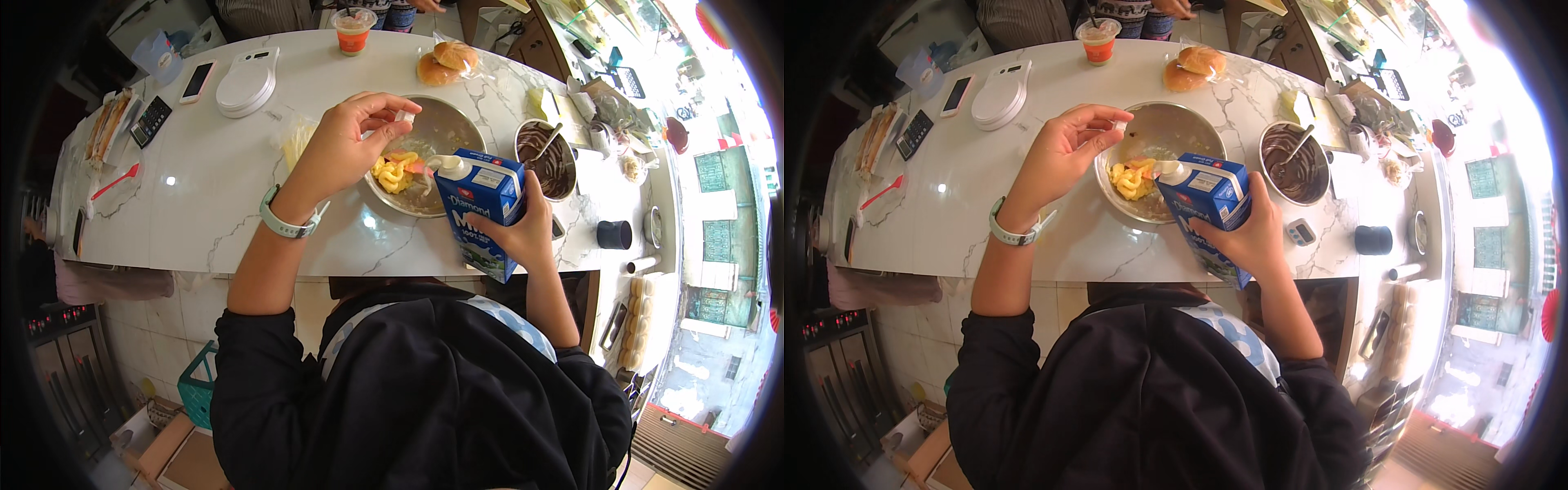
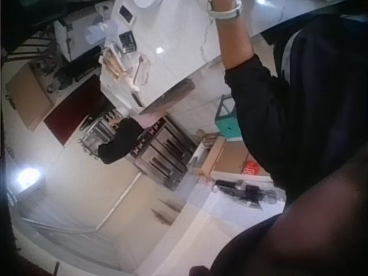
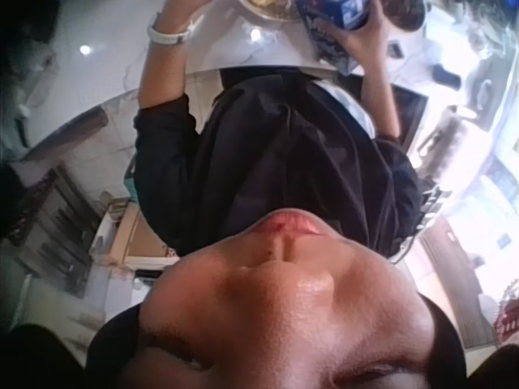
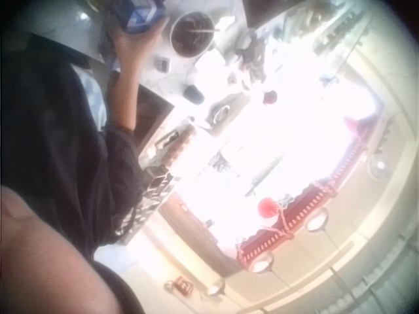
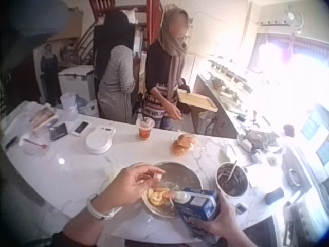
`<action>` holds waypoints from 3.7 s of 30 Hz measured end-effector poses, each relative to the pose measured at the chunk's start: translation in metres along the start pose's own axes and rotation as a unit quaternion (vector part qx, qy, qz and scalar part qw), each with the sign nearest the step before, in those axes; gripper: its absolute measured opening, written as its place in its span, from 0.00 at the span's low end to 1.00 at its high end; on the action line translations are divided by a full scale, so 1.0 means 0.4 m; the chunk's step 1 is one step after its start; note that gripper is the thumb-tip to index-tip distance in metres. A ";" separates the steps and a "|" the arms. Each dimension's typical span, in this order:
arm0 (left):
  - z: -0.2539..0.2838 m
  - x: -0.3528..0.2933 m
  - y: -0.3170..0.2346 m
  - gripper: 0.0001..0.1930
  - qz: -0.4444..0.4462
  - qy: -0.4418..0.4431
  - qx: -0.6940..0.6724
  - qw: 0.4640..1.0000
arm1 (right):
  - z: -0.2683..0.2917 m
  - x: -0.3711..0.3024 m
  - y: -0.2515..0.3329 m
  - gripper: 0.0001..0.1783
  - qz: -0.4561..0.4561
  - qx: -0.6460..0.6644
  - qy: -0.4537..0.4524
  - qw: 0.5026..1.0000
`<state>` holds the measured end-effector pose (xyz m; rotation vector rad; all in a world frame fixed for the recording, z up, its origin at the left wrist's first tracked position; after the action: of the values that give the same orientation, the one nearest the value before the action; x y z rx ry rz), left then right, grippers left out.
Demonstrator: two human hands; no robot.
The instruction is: The person opens a milk carton, mixes the batter in a metal bowl using a spatula, and scoops the mixture into a piping bag.
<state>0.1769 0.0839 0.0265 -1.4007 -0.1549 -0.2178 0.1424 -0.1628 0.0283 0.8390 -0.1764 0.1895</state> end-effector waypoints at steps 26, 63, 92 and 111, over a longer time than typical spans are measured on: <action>-0.024 0.010 0.007 0.15 0.032 0.020 -0.092 0.995 | -0.016 0.046 0.014 0.36 -0.013 0.032 -0.002 0.999; -0.117 0.069 -0.207 0.11 -0.101 0.131 -0.262 0.951 | 0.084 0.083 0.078 0.42 0.058 0.322 -0.028 0.945; -0.049 -1.063 0.650 0.17 0.670 -0.075 -0.144 0.724 | -0.111 0.364 -0.342 0.42 -0.019 0.164 -0.323 0.932; -0.105 -0.201 0.299 0.31 0.327 -0.053 -0.200 0.922 | -0.133 0.056 -0.112 0.13 0.088 -0.321 0.250 0.909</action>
<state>0.1271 0.0659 -0.1139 -1.7914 0.2878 0.4058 0.1790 -0.1497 -0.0336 0.0978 0.1682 0.4806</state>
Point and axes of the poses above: each hand's wrist, its own x-axis towards the middle knuckle, its own z-axis out of the back of the hand, y = z × x, the point moved 5 cm from there along x, towards the middle knuckle, and after that the axes turned 6 degrees about -y, right-handed, at the moved point
